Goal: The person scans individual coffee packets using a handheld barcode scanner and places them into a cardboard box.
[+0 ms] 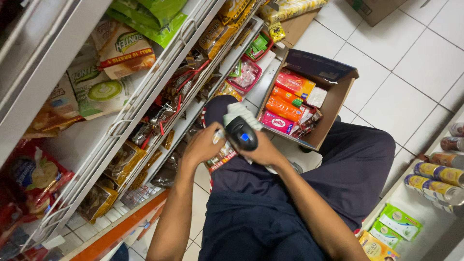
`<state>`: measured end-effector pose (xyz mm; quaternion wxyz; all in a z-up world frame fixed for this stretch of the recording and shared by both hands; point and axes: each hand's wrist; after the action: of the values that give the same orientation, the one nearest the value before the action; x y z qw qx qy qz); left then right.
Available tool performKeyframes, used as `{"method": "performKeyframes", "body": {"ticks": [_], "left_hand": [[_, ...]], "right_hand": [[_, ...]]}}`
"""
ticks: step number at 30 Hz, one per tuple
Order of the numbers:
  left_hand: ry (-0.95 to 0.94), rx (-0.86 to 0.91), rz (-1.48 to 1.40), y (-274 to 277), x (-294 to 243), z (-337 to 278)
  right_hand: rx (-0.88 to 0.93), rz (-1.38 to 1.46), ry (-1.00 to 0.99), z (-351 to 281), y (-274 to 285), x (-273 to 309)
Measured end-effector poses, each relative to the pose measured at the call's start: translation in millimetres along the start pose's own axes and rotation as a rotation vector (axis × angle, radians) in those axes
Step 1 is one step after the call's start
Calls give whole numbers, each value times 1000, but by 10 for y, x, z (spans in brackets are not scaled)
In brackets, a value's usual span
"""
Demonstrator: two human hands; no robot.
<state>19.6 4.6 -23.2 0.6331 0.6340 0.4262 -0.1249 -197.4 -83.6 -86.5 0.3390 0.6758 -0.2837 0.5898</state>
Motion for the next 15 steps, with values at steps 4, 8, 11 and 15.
{"method": "performKeyframes", "body": {"ticks": [4,8,11,15], "left_hand": [[-53,-27,-17,-127,65,34],[166,67,-9,-108,121,-96],[-21,-59,-176,-61,100,-207],[138,88,-260,-36,8,-202]], "right_hand": [[25,29,-127,-30,-27,-96],[-255,20,-78,20,97,-391],[-221,30,-203,29,91,-534],[-23,166,-176,-73,86,-576]]}}
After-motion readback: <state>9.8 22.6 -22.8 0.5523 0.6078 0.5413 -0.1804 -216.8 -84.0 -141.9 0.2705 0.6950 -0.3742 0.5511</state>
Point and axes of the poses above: each hand's wrist, its own z-axis towards the middle knuckle, its own y-axis out of the back of the hand, x = y × z, and after that the axes turned 14 degrees about -x, right-handed
